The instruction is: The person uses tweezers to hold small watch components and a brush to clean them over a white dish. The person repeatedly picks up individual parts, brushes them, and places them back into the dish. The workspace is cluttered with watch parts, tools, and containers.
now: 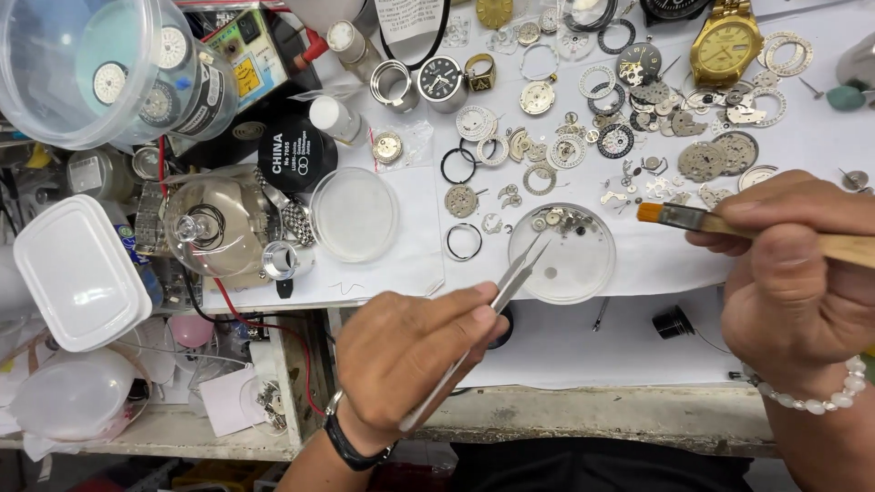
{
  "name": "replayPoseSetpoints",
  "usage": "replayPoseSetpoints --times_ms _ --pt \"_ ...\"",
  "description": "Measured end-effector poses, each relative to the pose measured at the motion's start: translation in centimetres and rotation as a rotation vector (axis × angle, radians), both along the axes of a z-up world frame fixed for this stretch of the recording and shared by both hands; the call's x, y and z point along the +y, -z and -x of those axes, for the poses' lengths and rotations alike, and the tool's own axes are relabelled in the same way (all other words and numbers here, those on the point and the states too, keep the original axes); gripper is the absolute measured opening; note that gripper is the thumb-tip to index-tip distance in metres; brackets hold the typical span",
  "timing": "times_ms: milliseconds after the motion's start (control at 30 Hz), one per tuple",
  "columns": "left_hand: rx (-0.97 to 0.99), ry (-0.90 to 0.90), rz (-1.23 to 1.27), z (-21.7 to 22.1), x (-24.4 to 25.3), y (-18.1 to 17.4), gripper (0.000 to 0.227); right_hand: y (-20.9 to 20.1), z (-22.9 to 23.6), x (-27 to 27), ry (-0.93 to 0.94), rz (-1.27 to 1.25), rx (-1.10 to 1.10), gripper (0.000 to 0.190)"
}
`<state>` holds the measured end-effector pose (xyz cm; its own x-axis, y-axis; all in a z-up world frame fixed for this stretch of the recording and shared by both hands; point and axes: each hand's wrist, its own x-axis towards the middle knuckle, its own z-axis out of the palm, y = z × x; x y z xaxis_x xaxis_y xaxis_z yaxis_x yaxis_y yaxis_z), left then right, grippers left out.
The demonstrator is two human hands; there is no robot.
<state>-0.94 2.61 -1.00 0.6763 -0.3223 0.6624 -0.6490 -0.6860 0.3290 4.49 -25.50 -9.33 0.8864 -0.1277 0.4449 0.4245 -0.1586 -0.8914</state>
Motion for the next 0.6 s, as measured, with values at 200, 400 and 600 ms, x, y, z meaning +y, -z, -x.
replayPoseSetpoints --times_ms 200,400,600 --pt "0.088 0.034 0.049 1.1 0.4 0.1 0.021 -1.2 -0.4 0.2 -0.125 0.152 -0.078 0.041" --pt "0.191 -0.094 0.167 0.9 1.1 -1.9 0.023 -4.1 -0.5 1.7 -0.403 0.326 -0.092 0.018" --pt "0.206 -0.107 0.206 1.0 1.5 -1.7 0.025 -8.0 -1.8 5.0 -0.571 0.473 -0.206 0.017"
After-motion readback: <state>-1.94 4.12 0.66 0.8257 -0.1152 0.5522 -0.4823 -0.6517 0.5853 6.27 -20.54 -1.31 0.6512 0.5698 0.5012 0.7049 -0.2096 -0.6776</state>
